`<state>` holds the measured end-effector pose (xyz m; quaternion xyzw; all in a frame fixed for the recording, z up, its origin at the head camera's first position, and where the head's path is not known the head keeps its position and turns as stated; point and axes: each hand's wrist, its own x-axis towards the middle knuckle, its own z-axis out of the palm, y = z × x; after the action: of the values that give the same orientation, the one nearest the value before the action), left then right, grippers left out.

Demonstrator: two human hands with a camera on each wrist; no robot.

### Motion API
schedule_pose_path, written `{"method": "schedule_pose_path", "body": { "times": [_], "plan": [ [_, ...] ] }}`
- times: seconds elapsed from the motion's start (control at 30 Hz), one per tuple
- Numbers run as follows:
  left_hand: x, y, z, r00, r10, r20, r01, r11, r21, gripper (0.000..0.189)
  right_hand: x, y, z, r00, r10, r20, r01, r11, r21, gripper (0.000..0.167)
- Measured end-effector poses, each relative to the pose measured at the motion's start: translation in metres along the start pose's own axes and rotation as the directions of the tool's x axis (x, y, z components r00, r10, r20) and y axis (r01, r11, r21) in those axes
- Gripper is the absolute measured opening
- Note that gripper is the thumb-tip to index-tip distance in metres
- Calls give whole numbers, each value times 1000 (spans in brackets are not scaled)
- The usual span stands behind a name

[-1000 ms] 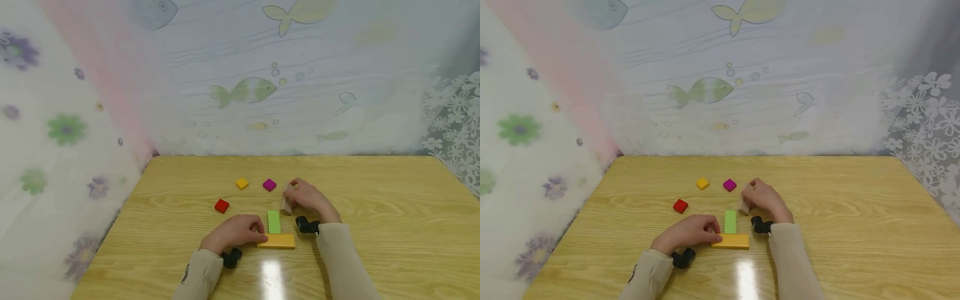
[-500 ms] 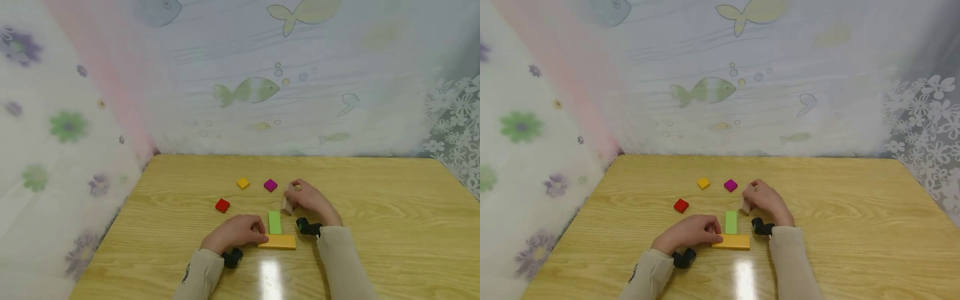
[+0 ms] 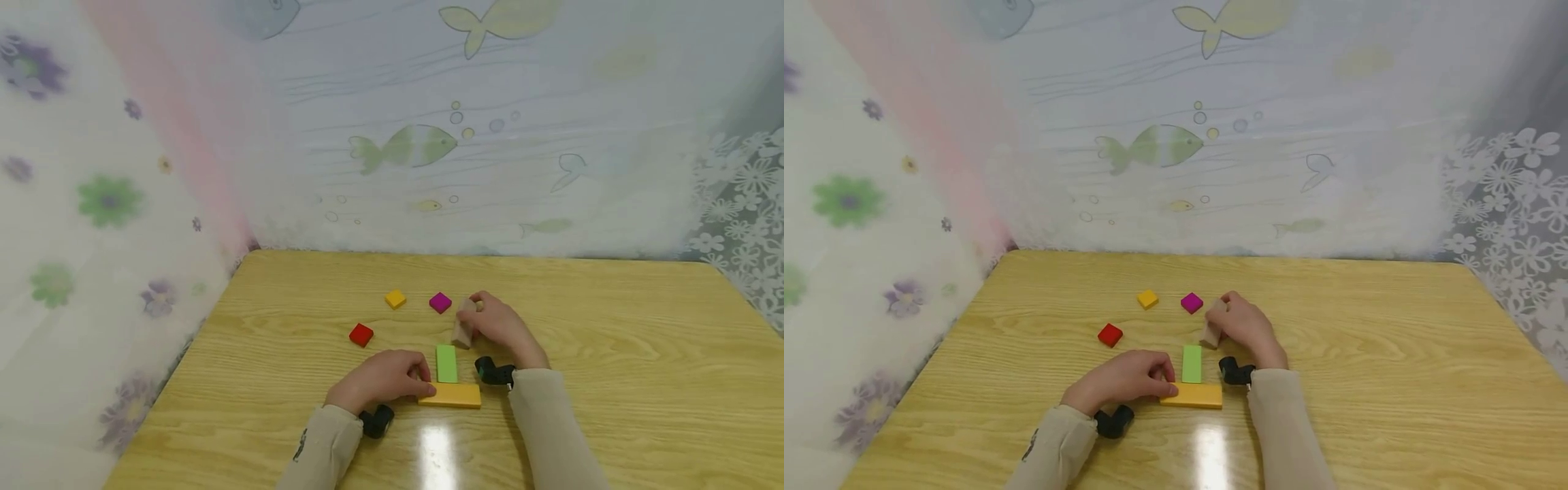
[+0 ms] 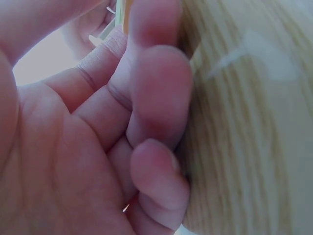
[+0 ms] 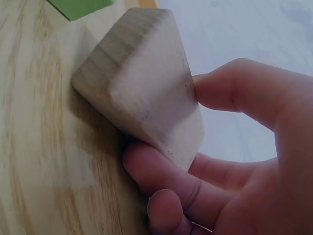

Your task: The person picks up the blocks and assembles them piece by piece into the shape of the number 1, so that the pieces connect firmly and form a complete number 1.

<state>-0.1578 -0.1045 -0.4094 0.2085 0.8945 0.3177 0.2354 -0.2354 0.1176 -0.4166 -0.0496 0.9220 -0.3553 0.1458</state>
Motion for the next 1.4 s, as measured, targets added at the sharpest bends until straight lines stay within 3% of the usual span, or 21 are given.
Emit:
{"method": "schedule_pose_path", "body": {
  "times": [0.8, 1.4],
  "plan": [
    [0, 2, -1, 1000, 0, 3, 0, 1000, 5, 16, 4, -9, 5, 999, 52, -16, -53, 997, -58, 56],
    [0, 3, -2, 1000, 1, 13, -1, 1000, 1, 17, 4, -11, 6, 999, -37, 19, 38, 997, -70, 55]
  ]
}}
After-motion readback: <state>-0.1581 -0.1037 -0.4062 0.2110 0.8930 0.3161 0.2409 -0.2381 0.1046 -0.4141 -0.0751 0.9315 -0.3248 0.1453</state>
